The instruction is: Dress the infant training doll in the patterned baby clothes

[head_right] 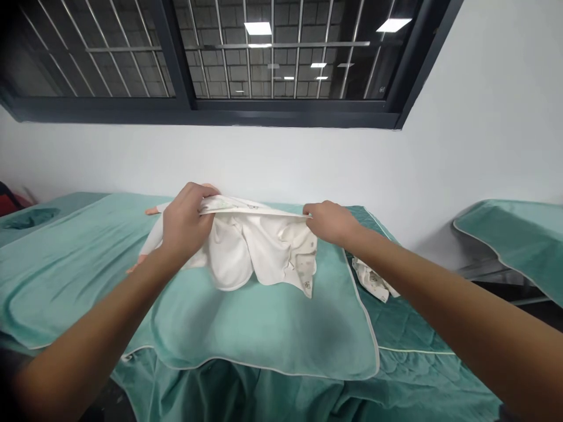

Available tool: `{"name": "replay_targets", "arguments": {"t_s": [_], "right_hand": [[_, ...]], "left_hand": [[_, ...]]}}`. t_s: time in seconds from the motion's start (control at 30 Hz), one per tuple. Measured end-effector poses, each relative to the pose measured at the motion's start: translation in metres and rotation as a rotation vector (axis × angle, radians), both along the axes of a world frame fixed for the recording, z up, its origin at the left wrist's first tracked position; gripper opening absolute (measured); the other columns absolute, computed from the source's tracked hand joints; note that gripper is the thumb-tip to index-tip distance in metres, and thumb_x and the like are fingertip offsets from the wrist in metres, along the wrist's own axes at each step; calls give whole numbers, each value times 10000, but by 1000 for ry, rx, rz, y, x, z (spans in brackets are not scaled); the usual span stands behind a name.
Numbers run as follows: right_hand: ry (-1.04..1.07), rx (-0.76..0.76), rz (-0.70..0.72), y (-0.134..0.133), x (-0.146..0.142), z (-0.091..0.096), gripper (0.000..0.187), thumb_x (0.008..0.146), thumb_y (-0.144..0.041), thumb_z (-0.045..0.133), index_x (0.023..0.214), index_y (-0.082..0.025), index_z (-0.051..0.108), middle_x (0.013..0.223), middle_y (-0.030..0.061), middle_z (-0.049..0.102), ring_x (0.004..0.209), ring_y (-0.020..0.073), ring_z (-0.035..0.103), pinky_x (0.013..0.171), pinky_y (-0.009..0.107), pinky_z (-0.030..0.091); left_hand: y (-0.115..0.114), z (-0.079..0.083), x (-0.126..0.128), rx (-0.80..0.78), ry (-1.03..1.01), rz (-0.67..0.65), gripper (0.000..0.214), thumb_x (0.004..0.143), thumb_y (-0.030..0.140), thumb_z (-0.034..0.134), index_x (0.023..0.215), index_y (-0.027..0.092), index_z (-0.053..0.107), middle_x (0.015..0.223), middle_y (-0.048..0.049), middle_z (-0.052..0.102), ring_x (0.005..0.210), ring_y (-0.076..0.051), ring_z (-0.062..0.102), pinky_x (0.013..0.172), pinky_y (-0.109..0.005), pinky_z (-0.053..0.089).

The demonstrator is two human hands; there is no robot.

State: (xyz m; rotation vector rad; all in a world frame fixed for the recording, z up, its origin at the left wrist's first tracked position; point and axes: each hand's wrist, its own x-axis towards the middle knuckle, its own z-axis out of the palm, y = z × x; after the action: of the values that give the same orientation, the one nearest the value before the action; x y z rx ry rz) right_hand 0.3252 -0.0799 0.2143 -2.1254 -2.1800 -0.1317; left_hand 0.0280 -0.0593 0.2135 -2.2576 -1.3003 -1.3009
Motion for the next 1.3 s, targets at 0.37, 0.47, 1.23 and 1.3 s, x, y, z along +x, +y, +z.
{"name": "replay_targets", "arguments": {"t_s": [0.37, 0.47, 1.23, 1.3], "right_hand": [[3, 51, 206, -22, -60, -22, 316, 954, -332, 348, 917, -231, 644, 984, 62, 673, 839, 196, 611, 614, 267, 338], [83, 180, 89, -13, -43, -21, 261, 921, -312, 386, 782, -215, 585, 823, 40, 657, 717, 175, 556, 580, 265, 275], [320, -53, -76, 4, 62, -47, 289, 833, -278, 458, 976, -241, 706, 1058, 31, 720, 923, 211, 654, 738, 270, 477], [213, -70, -102, 17, 50, -67, 310, 851, -262, 446, 1035, -226, 693, 1103, 66, 711, 971, 238, 652, 783, 309, 487]], "left_hand": [[-24, 11, 49, 234, 162, -162, 338, 803, 68, 438, 1047, 238, 599, 952, -10, 639, 836, -154, 593, 607, -256, 385], [-21, 7, 35, 245, 167, -126, 293, 833, 98, 450, 1043, 231, 604, 957, -24, 649, 862, -162, 605, 617, -254, 396], [48, -48, -31, -902, 397, 196, 505, 899, 603, 354, 1036, 215, 647, 1103, -103, 698, 1012, -311, 638, 837, -410, 477], [57, -69, -27, -871, 473, 295, 474, 917, 552, 360, 1068, 191, 628, 1116, -142, 680, 1043, -340, 619, 839, -450, 482]]}}
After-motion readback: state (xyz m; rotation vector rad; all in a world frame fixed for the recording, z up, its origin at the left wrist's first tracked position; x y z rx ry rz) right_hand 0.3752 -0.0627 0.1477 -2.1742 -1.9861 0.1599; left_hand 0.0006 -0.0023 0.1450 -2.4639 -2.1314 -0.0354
